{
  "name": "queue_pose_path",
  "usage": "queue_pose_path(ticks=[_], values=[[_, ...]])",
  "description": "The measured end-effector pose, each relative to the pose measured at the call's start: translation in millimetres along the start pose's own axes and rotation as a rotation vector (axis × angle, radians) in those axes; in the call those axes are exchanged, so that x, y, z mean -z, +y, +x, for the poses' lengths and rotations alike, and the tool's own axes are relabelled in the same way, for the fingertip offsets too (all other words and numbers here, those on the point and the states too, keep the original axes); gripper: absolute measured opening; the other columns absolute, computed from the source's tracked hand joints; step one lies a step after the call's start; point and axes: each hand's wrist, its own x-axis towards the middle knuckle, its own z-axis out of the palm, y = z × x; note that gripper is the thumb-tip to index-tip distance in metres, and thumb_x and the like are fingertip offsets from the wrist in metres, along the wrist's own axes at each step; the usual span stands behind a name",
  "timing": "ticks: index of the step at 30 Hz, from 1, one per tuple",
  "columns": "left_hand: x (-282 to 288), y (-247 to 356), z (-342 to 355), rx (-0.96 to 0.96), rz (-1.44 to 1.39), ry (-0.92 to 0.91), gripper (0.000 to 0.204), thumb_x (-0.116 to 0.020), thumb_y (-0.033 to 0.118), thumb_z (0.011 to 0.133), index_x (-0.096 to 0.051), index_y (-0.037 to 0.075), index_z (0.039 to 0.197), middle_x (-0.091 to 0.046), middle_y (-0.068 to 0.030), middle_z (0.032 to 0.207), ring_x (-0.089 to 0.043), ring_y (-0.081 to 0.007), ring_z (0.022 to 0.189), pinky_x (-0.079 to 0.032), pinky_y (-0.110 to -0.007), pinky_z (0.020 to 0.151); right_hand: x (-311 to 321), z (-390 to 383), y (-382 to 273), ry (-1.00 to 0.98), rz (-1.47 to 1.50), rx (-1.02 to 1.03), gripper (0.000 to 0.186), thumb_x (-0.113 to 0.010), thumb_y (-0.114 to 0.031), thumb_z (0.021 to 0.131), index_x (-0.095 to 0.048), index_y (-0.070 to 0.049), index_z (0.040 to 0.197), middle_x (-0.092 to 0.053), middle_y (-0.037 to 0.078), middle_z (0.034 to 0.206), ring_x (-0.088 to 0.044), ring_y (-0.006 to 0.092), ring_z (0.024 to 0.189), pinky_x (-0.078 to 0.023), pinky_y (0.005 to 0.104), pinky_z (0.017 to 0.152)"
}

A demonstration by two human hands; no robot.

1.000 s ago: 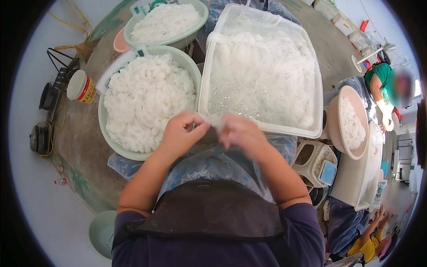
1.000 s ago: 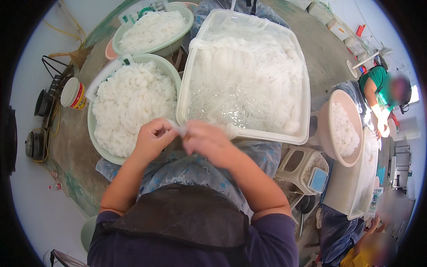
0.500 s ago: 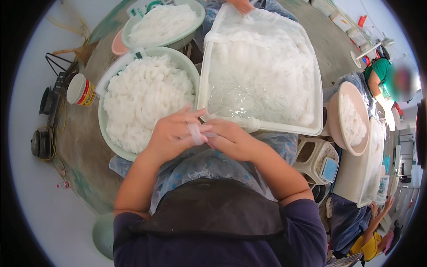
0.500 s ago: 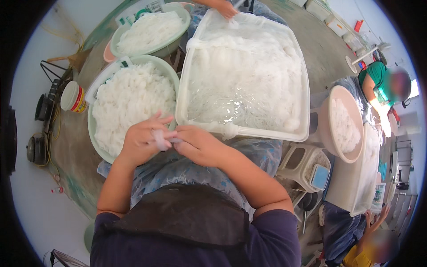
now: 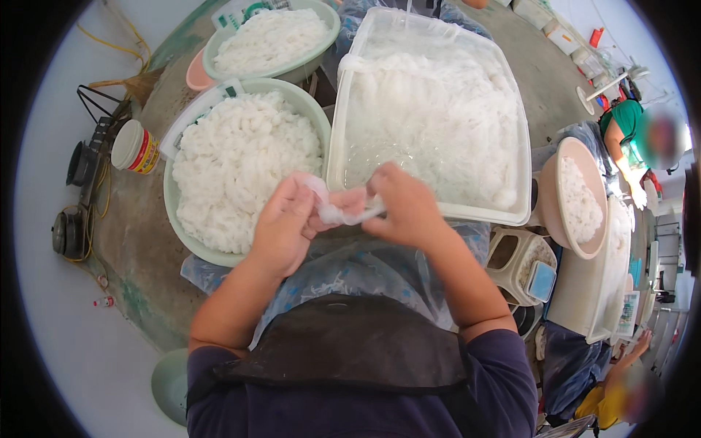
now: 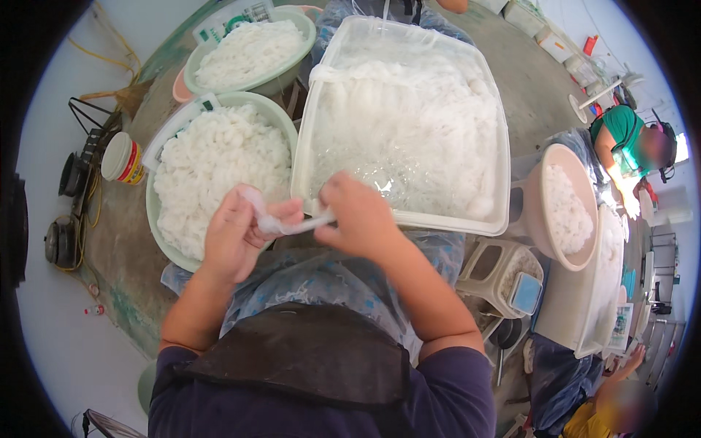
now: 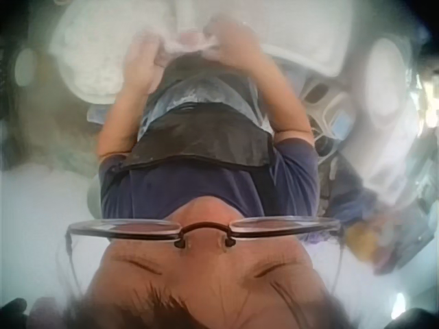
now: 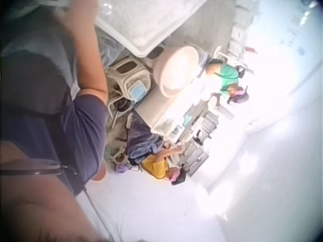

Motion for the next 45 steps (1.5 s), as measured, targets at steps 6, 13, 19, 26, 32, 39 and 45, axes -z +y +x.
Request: queue_pose_path(ticks=[6,13,19,26,32,39,45], values=[[-6,-1,15,0.212,-0.154,0.151,0.022,-0.038,0.025,0.104,-0.047,0.005,0.104,-0.062,-0.0241,0.112,-0.064,-0.0243,0.085,-0.052,-0.031,0.073,-35,-16,-5,-0.266,0.444,-0.014,0.018,-0.048,-0.019,0.081,-0.055,-0.002,0.079,-0.053,0.015,0.076,-0.052,0.0273,0.071,-0.043,0.0386,0.067],[7,0,15,-0.112,1.421,0.09,0.032,-0.057,0.025,0.094,-0.052,0.012,0.123,-0.049,-0.0242,0.135,-0.045,-0.0321,0.125,-0.04,-0.042,0.099,1,-5,-16,-0.046,0.545,0.137,0.018,-0.047,-0.015,0.08,-0.053,-0.001,0.072,-0.049,0.013,0.068,-0.049,0.0287,0.066,-0.041,0.0385,0.064],[-13,-29,4,-0.217,0.798,-0.439,0.039,-0.065,0.023,0.087,-0.063,0.02,0.126,-0.037,-0.0126,0.15,-0.025,-0.0391,0.141,-0.02,-0.049,0.114,7,9,-19,-0.073,1.498,0.124,0.021,-0.051,-0.021,0.083,-0.052,-0.005,0.07,-0.056,0.008,0.079,-0.053,0.0208,0.08,-0.041,0.034,0.074],[22,-12,12,-0.475,1.232,-0.172,0.03,-0.058,0.023,0.093,-0.069,0.004,0.113,-0.068,-0.0156,0.112,-0.056,-0.0303,0.12,-0.021,-0.05,0.115,-42,-24,33,-0.15,0.512,0.184,0.022,-0.052,-0.021,0.082,-0.06,-0.001,0.08,-0.058,0.014,0.096,-0.056,0.0307,0.091,-0.043,0.0417,0.086],[9,-33,10,0.036,0.213,0.029,0.022,-0.064,0.019,0.087,-0.073,0.005,0.102,-0.071,-0.0078,0.093,-0.065,-0.0276,0.106,-0.022,-0.051,0.116,-45,1,6,0.121,0.019,0.311,0.018,-0.058,-0.014,0.081,-0.06,-0.001,0.093,-0.057,0.018,0.091,-0.053,0.0376,0.093,-0.042,0.0454,0.083],[15,-11,10,-0.45,1.43,-0.328,0.012,-0.071,0.015,0.082,-0.071,0.011,0.093,-0.07,-0.0081,0.096,-0.066,-0.0265,0.104,-0.03,-0.051,0.112,-21,-7,0,-0.14,-0.165,0.125,0.015,-0.054,-0.014,0.082,-0.059,-0.001,0.08,-0.054,0.015,0.081,-0.05,0.0319,0.078,-0.042,0.0414,0.072],[5,1,6,-0.326,0.9,-0.188,0.009,-0.057,0.015,0.094,-0.055,0.006,0.095,-0.066,-0.0168,0.112,-0.064,-0.0288,0.109,-0.039,-0.052,0.106,0,-15,0,-0.131,0.674,-0.139,0.023,-0.061,-0.025,0.083,-0.055,-0.003,0.08,-0.05,0.012,0.08,-0.05,0.0279,0.071,-0.042,0.0372,0.068]])
